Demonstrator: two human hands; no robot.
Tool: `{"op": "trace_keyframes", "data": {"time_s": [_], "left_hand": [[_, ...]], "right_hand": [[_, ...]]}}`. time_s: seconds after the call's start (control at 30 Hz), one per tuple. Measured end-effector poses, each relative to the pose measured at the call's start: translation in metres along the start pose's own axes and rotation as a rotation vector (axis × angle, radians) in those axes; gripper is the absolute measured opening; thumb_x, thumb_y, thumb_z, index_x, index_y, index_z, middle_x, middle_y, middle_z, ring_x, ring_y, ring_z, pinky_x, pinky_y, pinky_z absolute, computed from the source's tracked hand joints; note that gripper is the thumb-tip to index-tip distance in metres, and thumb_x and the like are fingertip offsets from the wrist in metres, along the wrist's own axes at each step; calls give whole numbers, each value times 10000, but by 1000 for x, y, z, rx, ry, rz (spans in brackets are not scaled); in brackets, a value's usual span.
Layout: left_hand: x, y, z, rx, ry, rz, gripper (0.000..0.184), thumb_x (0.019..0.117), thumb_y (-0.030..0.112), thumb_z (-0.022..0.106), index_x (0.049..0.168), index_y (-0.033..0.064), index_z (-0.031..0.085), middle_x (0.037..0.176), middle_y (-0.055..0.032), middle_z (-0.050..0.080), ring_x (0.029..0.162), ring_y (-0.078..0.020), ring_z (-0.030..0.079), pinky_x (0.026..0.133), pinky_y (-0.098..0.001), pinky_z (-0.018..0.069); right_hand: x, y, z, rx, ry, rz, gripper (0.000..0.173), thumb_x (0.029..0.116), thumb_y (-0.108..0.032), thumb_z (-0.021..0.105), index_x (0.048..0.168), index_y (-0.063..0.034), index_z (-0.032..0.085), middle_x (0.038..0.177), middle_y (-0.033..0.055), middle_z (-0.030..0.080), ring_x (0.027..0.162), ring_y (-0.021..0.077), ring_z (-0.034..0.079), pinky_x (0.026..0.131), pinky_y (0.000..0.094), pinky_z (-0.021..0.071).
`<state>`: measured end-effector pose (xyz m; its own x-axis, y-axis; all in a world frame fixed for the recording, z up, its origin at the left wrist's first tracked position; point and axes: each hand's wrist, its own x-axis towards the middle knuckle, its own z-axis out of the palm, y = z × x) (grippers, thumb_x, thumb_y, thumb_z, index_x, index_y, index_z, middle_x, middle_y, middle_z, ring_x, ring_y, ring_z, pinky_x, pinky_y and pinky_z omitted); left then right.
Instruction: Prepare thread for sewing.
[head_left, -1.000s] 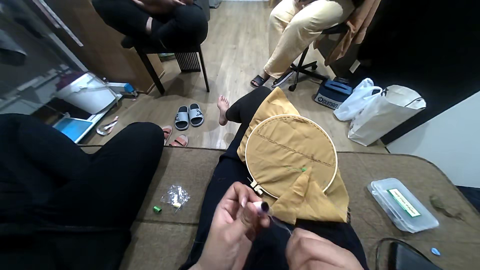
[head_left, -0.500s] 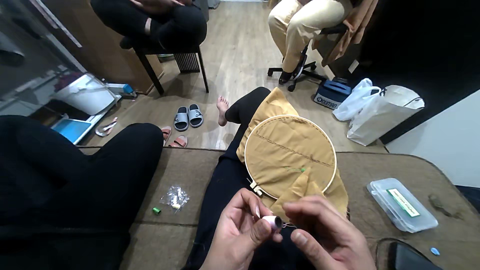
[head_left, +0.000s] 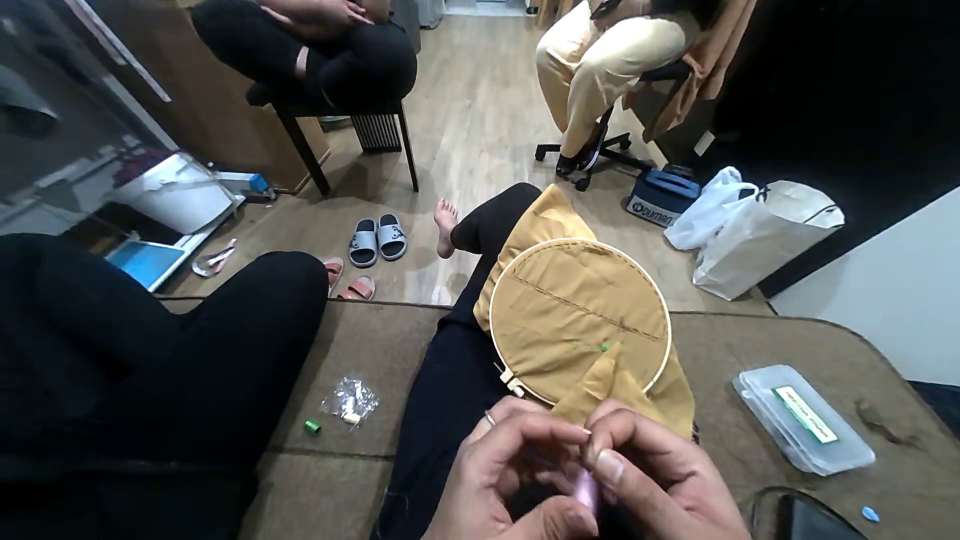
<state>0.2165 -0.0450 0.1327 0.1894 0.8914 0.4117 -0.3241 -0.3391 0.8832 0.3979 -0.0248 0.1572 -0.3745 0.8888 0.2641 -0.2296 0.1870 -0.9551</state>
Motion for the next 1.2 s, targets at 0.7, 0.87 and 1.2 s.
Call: {"op": "trace_keyframes", "data": {"time_s": [0.7,0.87,1.2], "left_hand": [[2,-2,-5,213,158,143,208,942,174,727,1105,115,613,1038,47,722,948,-13,702,840,-192,600],[0,-4,-7,326,140,161,245,938,216,742,1081,73,606,997,-3,721,934,-47,715,839,-218,612],[0,-6,-6,403,216,216,218,953,239,718,1073,107,593,993,36,706,946,-14,690,853,-183,587]], "right_hand": [[4,8,-9,375,-197,48,139,1031,-251,600,972,-164,690,922,-77,628,864,29,603,863,261,514],[5,3,-8,204,-112,7,184,1067,-272,534,1031,-167,681,1008,-62,644,881,16,605,759,194,511],[3,5,1,560,-150,218,140,1058,-281,539,1011,-191,635,839,-96,574,712,-5,541,631,170,452]]}}
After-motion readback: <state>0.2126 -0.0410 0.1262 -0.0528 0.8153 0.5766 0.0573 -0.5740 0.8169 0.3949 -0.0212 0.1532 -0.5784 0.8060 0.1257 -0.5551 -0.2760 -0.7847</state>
